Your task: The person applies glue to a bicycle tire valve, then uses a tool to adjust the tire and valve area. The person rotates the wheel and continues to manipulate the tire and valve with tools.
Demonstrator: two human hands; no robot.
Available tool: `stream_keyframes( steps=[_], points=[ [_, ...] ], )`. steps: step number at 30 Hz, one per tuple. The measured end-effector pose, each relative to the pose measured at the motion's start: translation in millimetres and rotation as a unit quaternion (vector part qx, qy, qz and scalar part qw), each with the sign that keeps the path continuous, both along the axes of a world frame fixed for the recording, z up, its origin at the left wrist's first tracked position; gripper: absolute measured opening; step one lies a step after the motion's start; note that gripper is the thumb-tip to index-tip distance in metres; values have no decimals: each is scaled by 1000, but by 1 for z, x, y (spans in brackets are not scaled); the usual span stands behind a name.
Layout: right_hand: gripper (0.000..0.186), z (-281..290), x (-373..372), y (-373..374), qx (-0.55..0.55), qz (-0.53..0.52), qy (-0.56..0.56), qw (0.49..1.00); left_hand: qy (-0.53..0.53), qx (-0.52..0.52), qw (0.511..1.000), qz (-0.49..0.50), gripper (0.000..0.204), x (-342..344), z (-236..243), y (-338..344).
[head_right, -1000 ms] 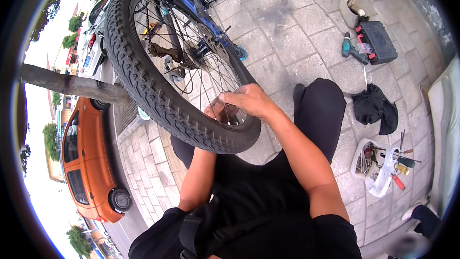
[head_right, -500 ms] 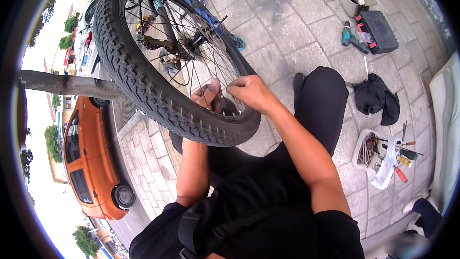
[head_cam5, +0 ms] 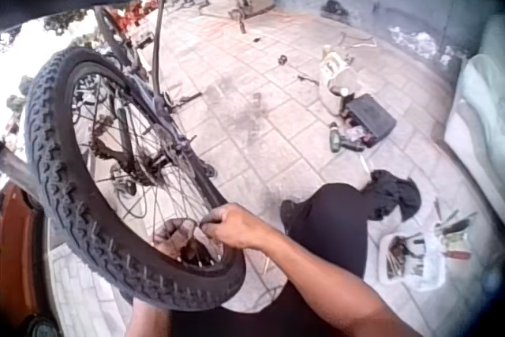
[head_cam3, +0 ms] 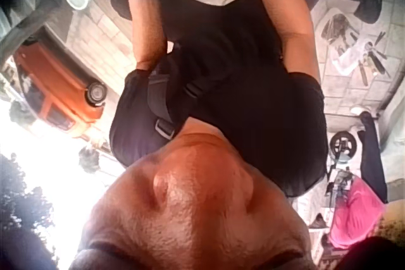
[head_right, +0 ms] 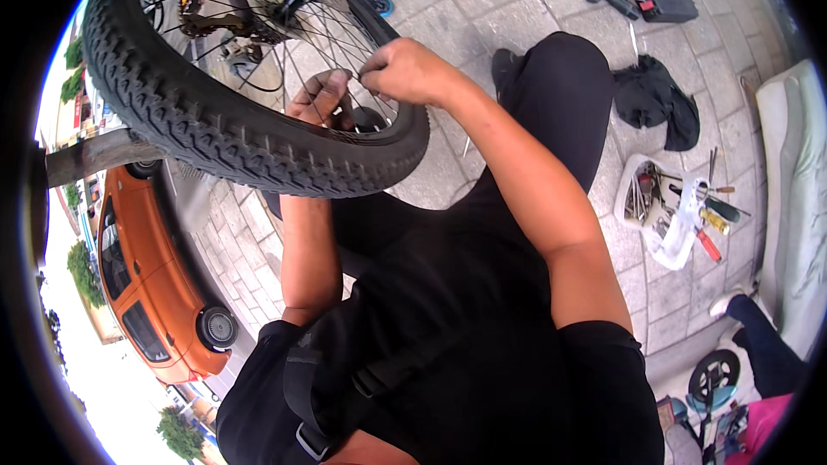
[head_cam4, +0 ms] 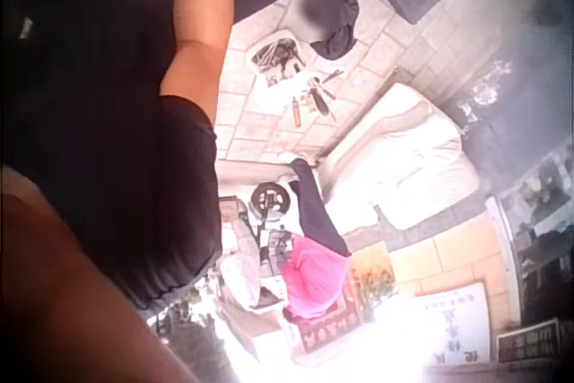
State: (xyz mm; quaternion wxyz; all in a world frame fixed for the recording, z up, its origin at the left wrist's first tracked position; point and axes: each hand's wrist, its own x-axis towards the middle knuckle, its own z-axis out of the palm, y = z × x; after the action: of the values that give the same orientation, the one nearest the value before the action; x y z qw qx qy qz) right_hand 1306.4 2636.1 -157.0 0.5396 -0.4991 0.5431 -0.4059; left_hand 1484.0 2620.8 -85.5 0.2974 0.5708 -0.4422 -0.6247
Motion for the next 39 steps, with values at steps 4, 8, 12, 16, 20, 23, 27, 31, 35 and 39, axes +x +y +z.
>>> stream_keyframes(
  steps=[4, 8, 12, 16, 20, 23, 27, 31, 35, 39],
  points=[
    [36, 36, -32, 7, -101, 6, 153, 983, -50, -27, 998, 7, 38, 3, -10, 0],
    [30, 92, -99, 55, -209, -249, 188, 927, 138, 7, 990, -34, 48, 18, -37, -2],
    [28, 75, -168, 139, -58, -446, 139, 882, 291, 62, 952, -79, 36, 37, -72, -22],
    [30, -43, -187, 230, 70, -473, 151, 865, 261, 83, 959, -70, 39, 40, -61, -29],
    [38, -161, -160, 297, 259, -443, 166, 842, 217, 47, 969, -113, 40, 44, -52, -40],
    [35, -240, -128, 313, 301, -406, 205, 838, 167, 37, 981, -89, 35, 38, -45, -41],
    [40, -306, -85, 277, 340, -281, 255, 860, 135, 17, 987, -80, 28, 32, -40, -41],
    [54, -340, -73, 232, 320, -70, 366, 871, 185, 52, 979, -70, 23, 41, -41, -33],
    [48, -385, -70, 210, 278, 12, 449, 849, 184, 49, 980, -66, 20, 19, -33, -24],
    [39, -458, -86, 229, 345, 4, 436, 831, 174, 71, 982, -31, 15, 14, -33, -14]
  ],
)
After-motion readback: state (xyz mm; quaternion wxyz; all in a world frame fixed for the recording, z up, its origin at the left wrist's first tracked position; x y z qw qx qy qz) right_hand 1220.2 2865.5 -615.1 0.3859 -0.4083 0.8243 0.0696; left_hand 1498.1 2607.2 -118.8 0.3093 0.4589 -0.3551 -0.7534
